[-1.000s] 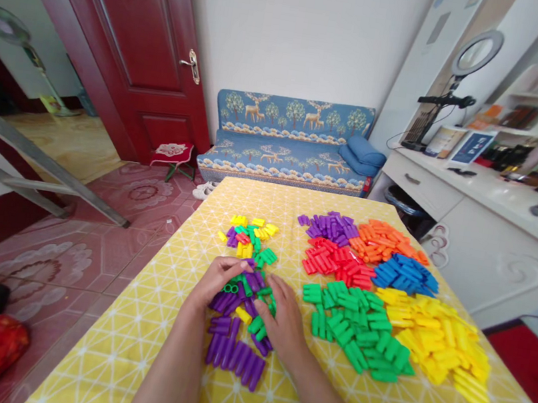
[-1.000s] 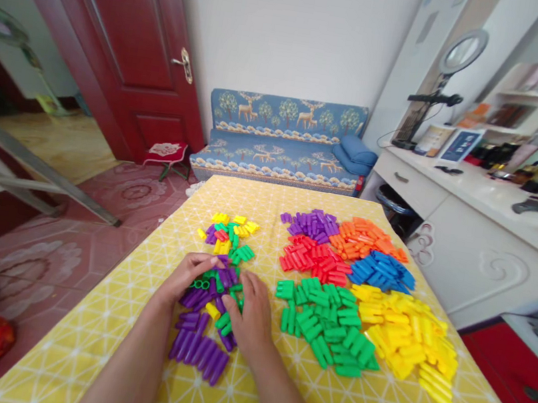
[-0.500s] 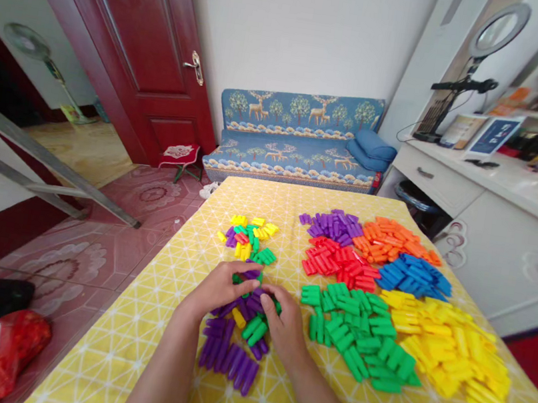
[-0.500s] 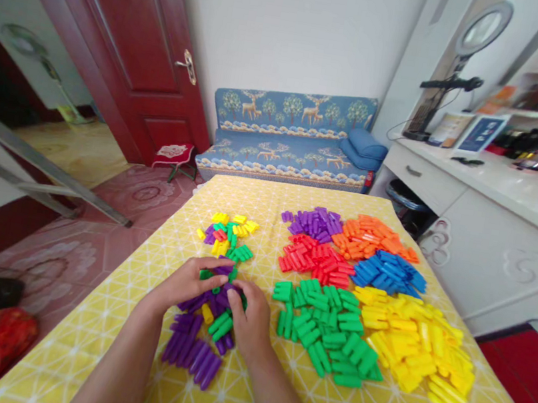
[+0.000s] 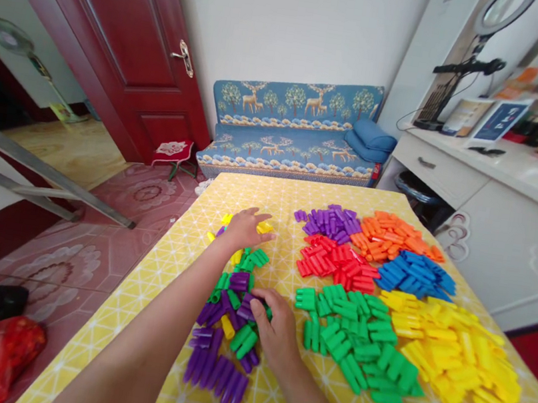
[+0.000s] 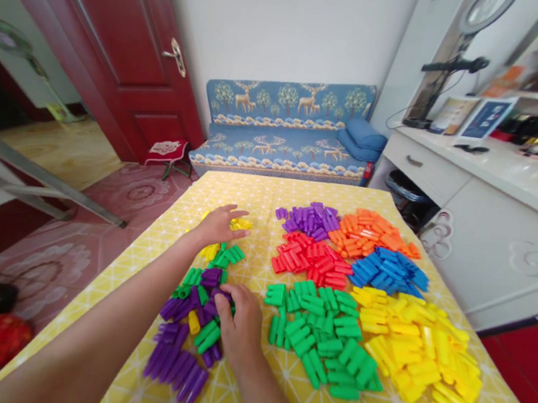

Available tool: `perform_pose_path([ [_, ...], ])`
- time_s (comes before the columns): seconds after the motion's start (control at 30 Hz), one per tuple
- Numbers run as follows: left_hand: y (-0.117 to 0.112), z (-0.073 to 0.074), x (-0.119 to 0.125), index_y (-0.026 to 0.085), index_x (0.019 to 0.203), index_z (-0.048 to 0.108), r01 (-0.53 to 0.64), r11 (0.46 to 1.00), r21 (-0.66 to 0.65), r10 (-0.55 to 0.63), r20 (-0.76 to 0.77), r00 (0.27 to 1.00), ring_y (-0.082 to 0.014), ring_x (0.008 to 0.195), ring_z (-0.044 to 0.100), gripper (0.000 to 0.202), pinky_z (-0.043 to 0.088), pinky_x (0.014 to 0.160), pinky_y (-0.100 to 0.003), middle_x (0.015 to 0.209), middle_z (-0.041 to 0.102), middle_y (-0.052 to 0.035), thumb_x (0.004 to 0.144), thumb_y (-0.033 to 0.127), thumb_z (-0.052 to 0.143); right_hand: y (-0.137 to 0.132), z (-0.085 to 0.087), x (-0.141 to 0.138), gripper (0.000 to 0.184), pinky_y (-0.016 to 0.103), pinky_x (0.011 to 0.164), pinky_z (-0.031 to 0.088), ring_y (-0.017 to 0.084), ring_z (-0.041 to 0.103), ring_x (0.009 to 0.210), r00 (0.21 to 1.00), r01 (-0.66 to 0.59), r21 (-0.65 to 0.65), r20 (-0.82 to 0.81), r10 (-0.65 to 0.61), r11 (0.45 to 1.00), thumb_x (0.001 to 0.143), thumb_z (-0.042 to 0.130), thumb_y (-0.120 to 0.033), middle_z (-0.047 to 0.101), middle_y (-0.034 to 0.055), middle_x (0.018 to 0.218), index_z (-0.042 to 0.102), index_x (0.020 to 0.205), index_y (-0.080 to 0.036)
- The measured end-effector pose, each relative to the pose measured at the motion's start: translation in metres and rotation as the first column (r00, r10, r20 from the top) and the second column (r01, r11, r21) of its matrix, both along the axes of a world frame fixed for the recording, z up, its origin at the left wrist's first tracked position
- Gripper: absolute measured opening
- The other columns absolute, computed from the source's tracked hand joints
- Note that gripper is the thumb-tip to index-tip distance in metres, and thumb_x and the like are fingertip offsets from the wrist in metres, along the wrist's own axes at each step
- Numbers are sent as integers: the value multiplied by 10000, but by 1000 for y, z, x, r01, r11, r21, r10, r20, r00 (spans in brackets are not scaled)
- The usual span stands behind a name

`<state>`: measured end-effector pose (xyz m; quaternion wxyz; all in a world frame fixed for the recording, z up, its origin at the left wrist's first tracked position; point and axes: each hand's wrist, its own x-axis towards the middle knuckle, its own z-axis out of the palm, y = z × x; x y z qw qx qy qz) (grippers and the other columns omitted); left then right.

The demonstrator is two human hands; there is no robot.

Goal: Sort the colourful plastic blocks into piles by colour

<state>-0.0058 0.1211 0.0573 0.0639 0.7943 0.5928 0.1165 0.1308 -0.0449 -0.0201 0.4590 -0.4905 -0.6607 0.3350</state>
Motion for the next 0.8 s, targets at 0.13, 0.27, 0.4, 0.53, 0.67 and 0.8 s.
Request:
perform_pose_path([
  [0.13,27,-26,7,370,1341,489,-82,991,-104,72,-97,993,-450,1394,190,687,158,1035,-698,1539,277,-93,717,640,596,1,1,0,259,323,884,433,196,598,983,1000,-1,8,2,0,1000,912,499,-365,676,53,1017,661,1028,-198],
  [0.27,26,-32,-2,364,1284,551,-67,992,-108,50,-152,987,-442,1257,427,601,216,999,-697,1412,464,-120,733,601,592,2,1,0,254,318,874,435,189,601,970,1000,-14,15,2,14,1000,915,498,-358,677,47,1002,662,1027,-199],
  [0.4,11,-29,-15,349,1185,637,26,998,-49,-32,-143,989,-332,1118,570,463,380,989,-496,1259,594,-74,740,475,626,3,-1,0,254,323,880,434,191,598,974,1000,-18,18,6,18,1000,918,494,-367,678,46,1009,665,1018,-208],
  [0.53,-11,-28,-28,318,1110,692,191,981,-44,-192,-12,981,-251,1027,633,409,450,939,-340,1155,672,-35,710,402,670,4,-3,1,260,328,880,440,193,603,971,999,-39,25,-4,39,999,918,493,-374,679,51,1007,663,1021,-206],
  [0.67,-30,-24,-43,275,1074,716,326,941,-92,-278,340,899,-229,1005,660,388,493,901,-301,1086,719,-16,758,481,627,5,-5,2,265,339,897,443,202,605,996,999,-46,21,-8,46,999,918,489,-374,680,55,1024,667,1030,-213],
  [0.8,-31,-26,-69,203,997,732,126,987,103,-162,538,827,-221,1008,658,355,493,939,-329,1047,725,-54,829,461,553,5,-5,3,271,340,890,451,205,609,994,999,-43,19,-19,44,999,918,483,-379,685,55,1024,672,1021,-215],
])
